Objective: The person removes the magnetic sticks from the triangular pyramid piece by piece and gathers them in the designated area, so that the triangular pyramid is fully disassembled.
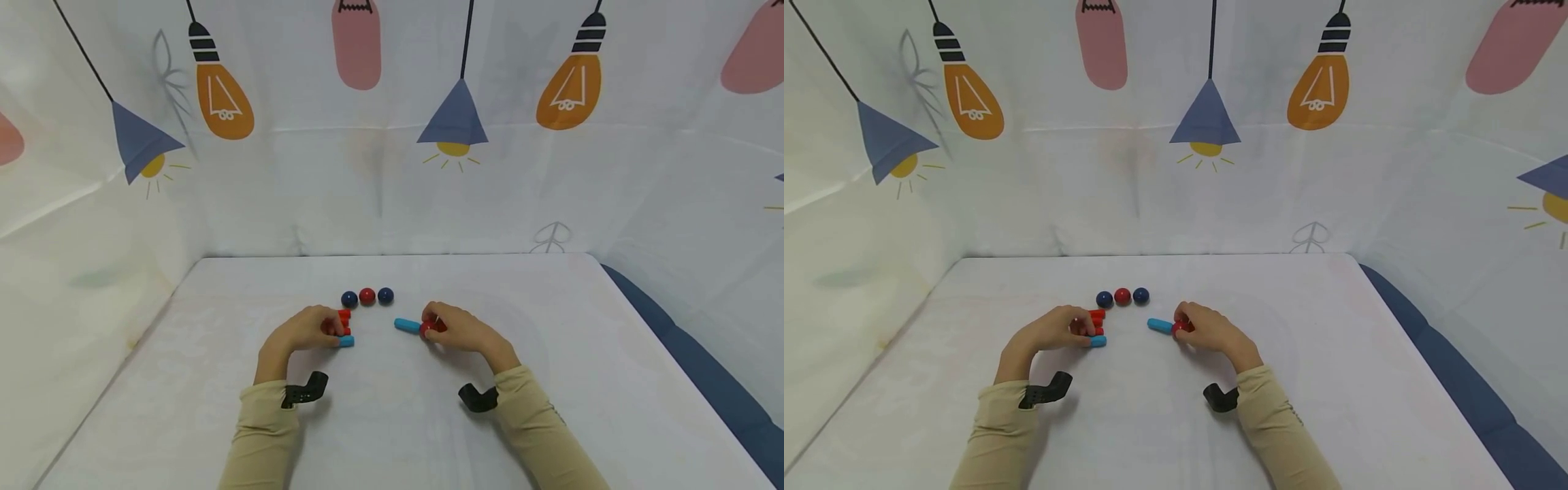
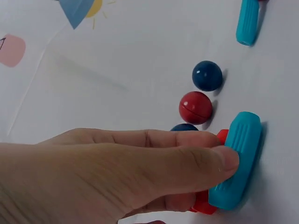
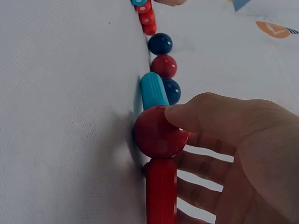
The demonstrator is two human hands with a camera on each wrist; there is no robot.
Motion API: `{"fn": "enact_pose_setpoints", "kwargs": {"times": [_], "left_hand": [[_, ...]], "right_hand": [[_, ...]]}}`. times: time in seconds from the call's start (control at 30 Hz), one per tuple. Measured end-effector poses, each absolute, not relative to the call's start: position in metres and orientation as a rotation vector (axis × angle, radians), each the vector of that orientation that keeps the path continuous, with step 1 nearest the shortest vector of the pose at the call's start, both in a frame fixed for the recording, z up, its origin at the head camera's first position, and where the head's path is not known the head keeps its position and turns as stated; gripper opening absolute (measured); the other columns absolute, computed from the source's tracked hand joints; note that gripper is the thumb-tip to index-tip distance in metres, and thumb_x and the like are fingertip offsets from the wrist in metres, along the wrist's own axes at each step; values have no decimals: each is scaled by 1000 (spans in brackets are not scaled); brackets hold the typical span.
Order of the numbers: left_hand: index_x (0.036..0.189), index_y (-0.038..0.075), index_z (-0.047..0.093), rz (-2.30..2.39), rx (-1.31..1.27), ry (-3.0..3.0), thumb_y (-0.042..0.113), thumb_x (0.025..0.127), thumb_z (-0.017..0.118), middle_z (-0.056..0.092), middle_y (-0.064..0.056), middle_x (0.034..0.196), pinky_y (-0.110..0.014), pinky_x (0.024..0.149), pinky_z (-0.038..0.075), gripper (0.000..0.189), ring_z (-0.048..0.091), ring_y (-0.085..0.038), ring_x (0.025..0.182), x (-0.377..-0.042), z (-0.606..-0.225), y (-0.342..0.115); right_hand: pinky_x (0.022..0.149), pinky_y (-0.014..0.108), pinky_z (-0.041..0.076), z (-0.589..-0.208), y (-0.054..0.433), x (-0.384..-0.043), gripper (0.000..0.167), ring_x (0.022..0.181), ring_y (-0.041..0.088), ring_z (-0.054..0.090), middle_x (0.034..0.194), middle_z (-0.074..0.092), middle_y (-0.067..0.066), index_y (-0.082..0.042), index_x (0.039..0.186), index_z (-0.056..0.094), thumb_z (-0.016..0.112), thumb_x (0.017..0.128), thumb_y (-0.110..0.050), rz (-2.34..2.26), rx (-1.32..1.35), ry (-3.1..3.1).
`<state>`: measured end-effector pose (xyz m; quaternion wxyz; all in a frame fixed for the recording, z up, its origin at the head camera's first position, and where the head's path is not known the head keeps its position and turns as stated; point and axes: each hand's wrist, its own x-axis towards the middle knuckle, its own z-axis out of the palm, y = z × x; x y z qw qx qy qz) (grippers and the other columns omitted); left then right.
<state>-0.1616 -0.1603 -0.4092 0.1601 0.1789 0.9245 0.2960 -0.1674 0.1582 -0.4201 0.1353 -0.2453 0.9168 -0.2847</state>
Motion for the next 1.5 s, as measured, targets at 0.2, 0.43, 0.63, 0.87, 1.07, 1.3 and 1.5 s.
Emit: {"fn": "enact_pose_setpoints", "kwargs": {"times": [0.2,0.43,0.63,0.87,1.07,1.3,1.5], "left_hand": [[97,11,65,866,706,2734,15,84,70,59,-1,85,-28,69,44,14,52,-15,79,-161,-408,-136],[115,14,63,798,869,2873,18,85,69,61,-5,114,-36,89,50,31,57,-21,104,-158,-428,-78],[113,19,64,655,870,2972,20,83,72,62,3,103,-29,78,50,31,58,-13,89,-155,-446,-55],[106,18,69,633,886,2856,20,85,70,60,4,96,-24,76,48,21,55,-10,85,-152,-439,-60],[103,17,70,654,849,2749,21,85,69,63,5,92,-26,76,47,18,56,-12,84,-150,-421,-78],[94,17,69,712,786,2672,19,85,70,60,4,82,-26,69,45,10,54,-13,78,-150,-404,-109],[90,14,68,742,741,2635,16,81,73,61,2,83,-26,71,44,10,52,-12,78,-154,-400,-136]], "right_hand": [[75,27,46,-418,159,-168,22,86,15,51,95,59,2,-10,108,55,62,89,-20,-820,-771,2654],[73,26,45,-420,159,-167,24,84,14,51,94,58,2,-9,109,55,62,90,-20,-833,-823,2636],[73,26,45,-425,159,-167,23,83,14,52,93,59,2,-9,109,54,62,90,-20,-846,-845,2646],[74,27,46,-424,158,-167,22,84,13,53,95,60,2,-9,108,55,60,90,-20,-825,-837,2666],[76,28,47,-420,158,-165,22,87,14,55,97,61,3,-9,110,56,59,91,-20,-805,-851,2680],[77,29,47,-419,157,-165,22,87,14,54,97,60,1,-10,110,56,60,91,-20,-805,-785,2663],[78,31,47,-418,158,-165,22,90,15,55,98,61,2,-11,110,56,61,91,-21,-804,-758,2666]]}}
